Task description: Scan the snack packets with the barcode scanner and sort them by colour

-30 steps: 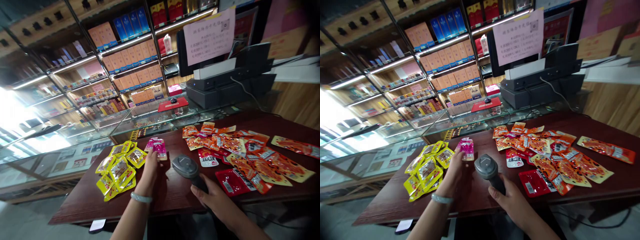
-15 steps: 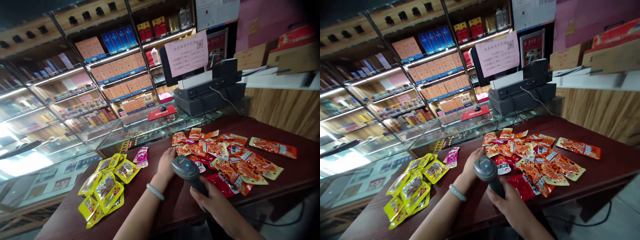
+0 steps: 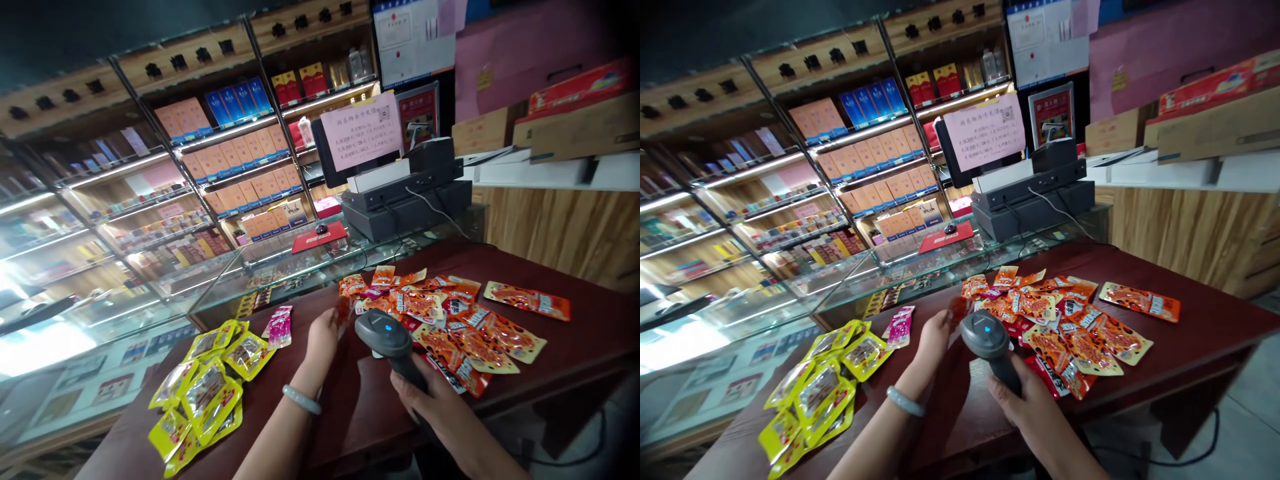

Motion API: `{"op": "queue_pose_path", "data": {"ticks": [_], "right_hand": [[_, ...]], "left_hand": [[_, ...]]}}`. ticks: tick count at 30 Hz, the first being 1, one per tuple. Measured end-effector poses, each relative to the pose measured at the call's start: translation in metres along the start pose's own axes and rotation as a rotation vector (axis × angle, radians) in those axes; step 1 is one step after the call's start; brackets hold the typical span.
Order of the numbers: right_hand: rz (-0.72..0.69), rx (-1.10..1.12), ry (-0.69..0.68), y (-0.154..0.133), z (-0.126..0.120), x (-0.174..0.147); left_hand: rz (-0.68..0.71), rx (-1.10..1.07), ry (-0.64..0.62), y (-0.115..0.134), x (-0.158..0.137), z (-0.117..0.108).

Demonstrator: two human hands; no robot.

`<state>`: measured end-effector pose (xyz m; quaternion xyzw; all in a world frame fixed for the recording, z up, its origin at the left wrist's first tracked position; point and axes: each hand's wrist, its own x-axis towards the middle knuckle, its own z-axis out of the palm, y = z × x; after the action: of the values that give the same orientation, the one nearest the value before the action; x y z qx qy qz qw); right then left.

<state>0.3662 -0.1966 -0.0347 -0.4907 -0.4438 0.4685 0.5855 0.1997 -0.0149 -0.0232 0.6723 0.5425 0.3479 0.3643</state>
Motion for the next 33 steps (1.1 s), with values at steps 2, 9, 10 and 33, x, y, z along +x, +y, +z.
{"op": "queue_pose_path", "data": {"ticks": [2, 9, 10, 33], "right_hand": [[0.040, 0.034, -0.003, 0.000, -0.001, 0.001], [0.081, 0.026, -0.037, 0.009, 0.010, 0.002], [0.080, 0.020, -0.048, 0.011, 0.012, 0.002], [0.124, -0.043, -0.111, 0.024, 0.039, -0.003]], "left_hand": [[-0.153, -0.442, 0.007, -0.002, -0.013, -0.013], [-0.272, -0.985, 0.050, -0.006, -0.047, -0.030], [-0.272, -1.001, 0.056, -0.006, -0.049, -0.031], [-0.197, -1.045, 0.375, -0.025, -0.079, -0.050]]}}
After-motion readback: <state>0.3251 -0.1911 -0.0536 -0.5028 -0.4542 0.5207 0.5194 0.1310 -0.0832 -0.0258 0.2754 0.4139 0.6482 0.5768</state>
